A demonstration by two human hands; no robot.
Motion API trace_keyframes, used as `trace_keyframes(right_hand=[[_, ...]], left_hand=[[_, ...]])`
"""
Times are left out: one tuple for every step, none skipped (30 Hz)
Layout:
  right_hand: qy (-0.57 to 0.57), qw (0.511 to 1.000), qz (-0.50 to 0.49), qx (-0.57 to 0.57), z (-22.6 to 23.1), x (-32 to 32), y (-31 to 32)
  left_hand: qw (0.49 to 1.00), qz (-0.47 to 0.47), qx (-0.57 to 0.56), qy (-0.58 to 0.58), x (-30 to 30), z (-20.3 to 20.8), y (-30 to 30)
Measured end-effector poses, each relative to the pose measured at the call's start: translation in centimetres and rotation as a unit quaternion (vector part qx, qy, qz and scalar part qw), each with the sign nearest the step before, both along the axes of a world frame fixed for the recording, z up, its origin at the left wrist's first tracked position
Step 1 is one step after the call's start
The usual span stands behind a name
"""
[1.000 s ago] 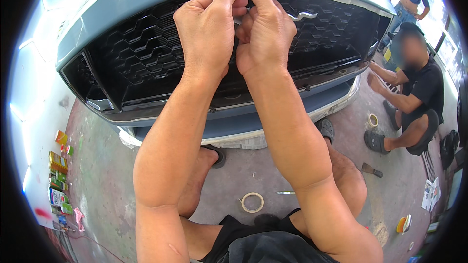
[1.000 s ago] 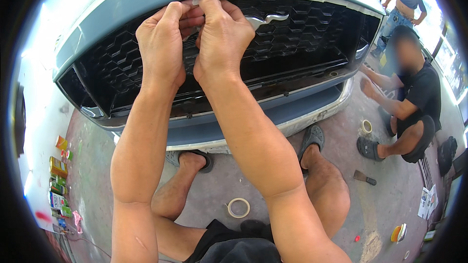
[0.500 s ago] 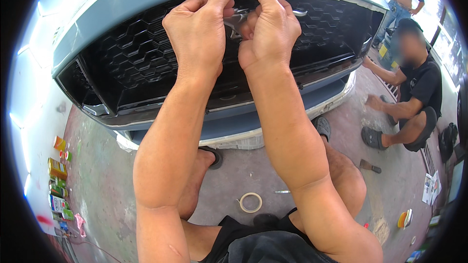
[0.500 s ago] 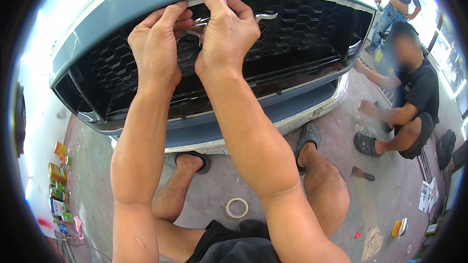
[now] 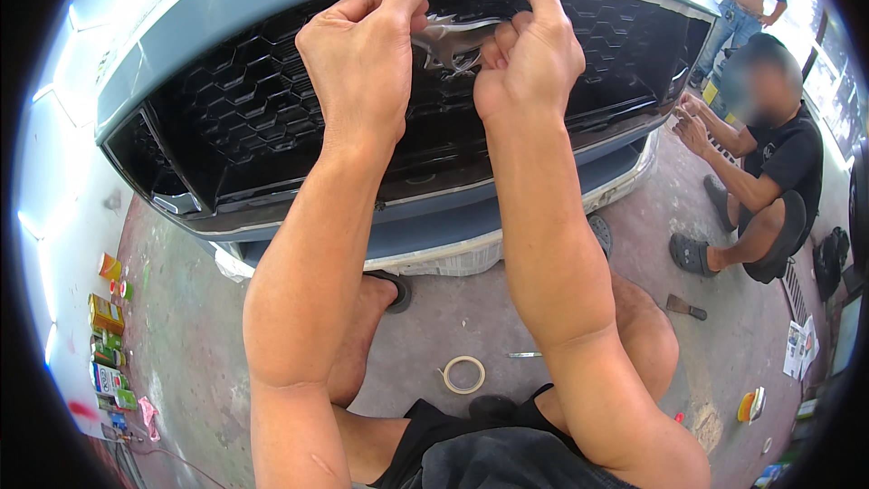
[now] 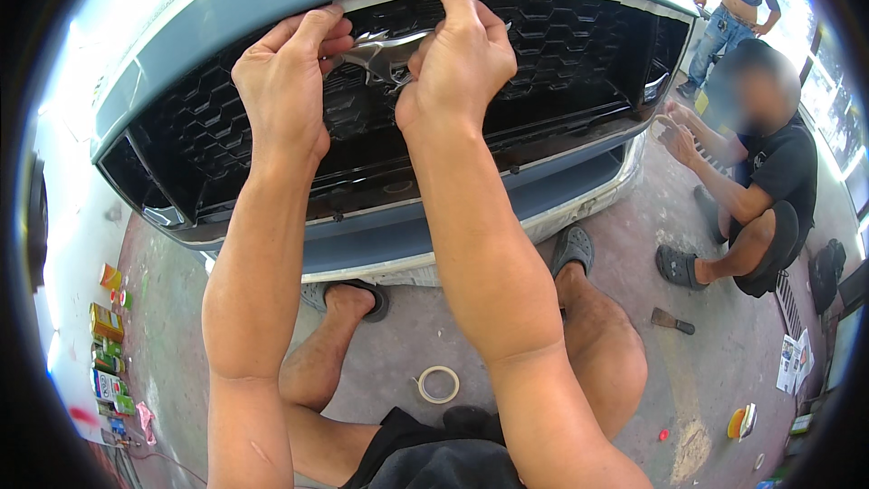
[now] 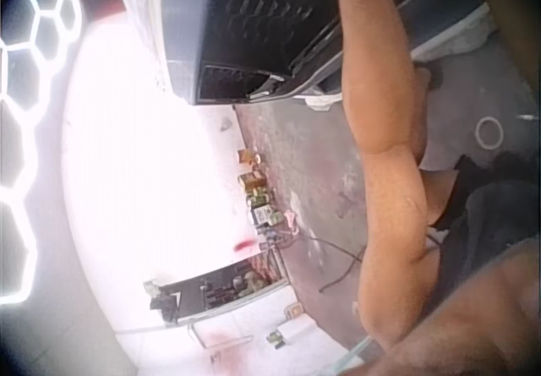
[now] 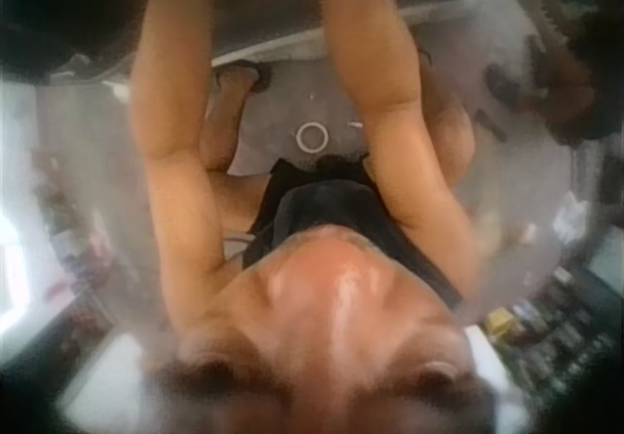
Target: The person applies small pieces of masking tape to the edges of a chrome horse emblem on a car grille. They repeatedly tear tape, position it along the emblem's outline, and press it down. A second person works nearby on the same vehicle.
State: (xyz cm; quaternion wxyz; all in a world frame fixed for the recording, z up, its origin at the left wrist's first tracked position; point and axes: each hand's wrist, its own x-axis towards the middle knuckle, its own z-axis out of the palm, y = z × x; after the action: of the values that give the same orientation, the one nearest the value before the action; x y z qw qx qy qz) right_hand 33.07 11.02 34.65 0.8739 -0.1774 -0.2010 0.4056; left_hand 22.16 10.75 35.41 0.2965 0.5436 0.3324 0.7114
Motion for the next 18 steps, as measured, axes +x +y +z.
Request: trace_keyframes(right_hand=[[0.002,1.000,0.004,0.006,-0.3,0.1,-0.2],[0.004,1.000,0.007,0.012,-0.8,0.3,-0.4],[0.006,1.000,0.008,0.018,-1.1,0.5,-0.6],[-0.011,0.999,0.022,0.022,-1.3,0.7,-0.7],[-0.027,0.999,0.035,0.026,-1.5,0.9,-0.8],[-0.042,0.997,0.049,0.029,-1.6,1.0,-0.8],[-0.043,0.996,0.064,0.036,-1.6,1.1,-0.8],[-0.044,0.995,0.078,0.042,-1.6,1.1,-0.7],[-0.046,0.993,0.093,0.050,-1.5,1.1,-0.6],[-0.046,0.992,0.101,0.056,-1.4,1.1,-0.6],[-0.045,0.991,0.108,0.061,-1.4,1.1,-0.5],[-0.045,0.990,0.118,0.066,-1.3,1.0,-0.4],[-0.044,0.989,0.124,0.070,-1.3,1.0,-0.3],[-0.044,0.988,0.131,0.073,-1.3,1.0,-0.2],[-0.044,0.987,0.138,0.075,-1.3,1.0,0.0],[-0.043,0.987,0.136,0.068,-1.2,0.8,0.0],[-0.043,0.988,0.135,0.061,-1.0,0.7,0.1],[-0.044,0.989,0.132,0.054,-0.9,0.6,0.1]], left_hand=[[1.000,0.007,0.002,0.010,-0.1,-0.1,0.0],[1.000,0.014,0.004,0.019,-0.3,-0.2,0.0],[0.999,0.019,0.010,0.027,-0.2,-0.2,-0.1],[0.999,0.024,0.016,0.035,-0.1,-0.2,-0.2],[0.998,0.029,0.021,0.043,-0.1,-0.2,-0.2],[0.999,0.029,0.016,0.032,-0.1,-0.1,-0.3],[0.999,0.030,0.010,0.020,-0.2,0.0,-0.4],[1.000,0.030,0.004,0.008,-0.3,0.1,-0.4],[1.000,0.017,-0.008,-0.006,-0.5,0.2,-0.5],[1.000,0.013,-0.015,-0.007,-0.5,0.2,-0.7],[1.000,0.009,-0.022,-0.008,-0.4,0.3,-0.8],[1.000,0.007,-0.029,-0.008,-0.5,0.4,-0.9],[1.000,0.000,-0.026,-0.001,-0.5,0.4,-0.9],[1.000,-0.007,-0.023,0.006,-0.4,0.3,-0.8],[1.000,-0.015,-0.021,0.013,-0.3,0.3,-0.7],[1.000,-0.018,-0.019,0.013,-0.2,0.3,-0.6],[1.000,-0.021,-0.016,0.014,-0.1,0.2,-0.6],[1.000,-0.025,-0.013,0.013,-0.1,0.2,-0.5]])
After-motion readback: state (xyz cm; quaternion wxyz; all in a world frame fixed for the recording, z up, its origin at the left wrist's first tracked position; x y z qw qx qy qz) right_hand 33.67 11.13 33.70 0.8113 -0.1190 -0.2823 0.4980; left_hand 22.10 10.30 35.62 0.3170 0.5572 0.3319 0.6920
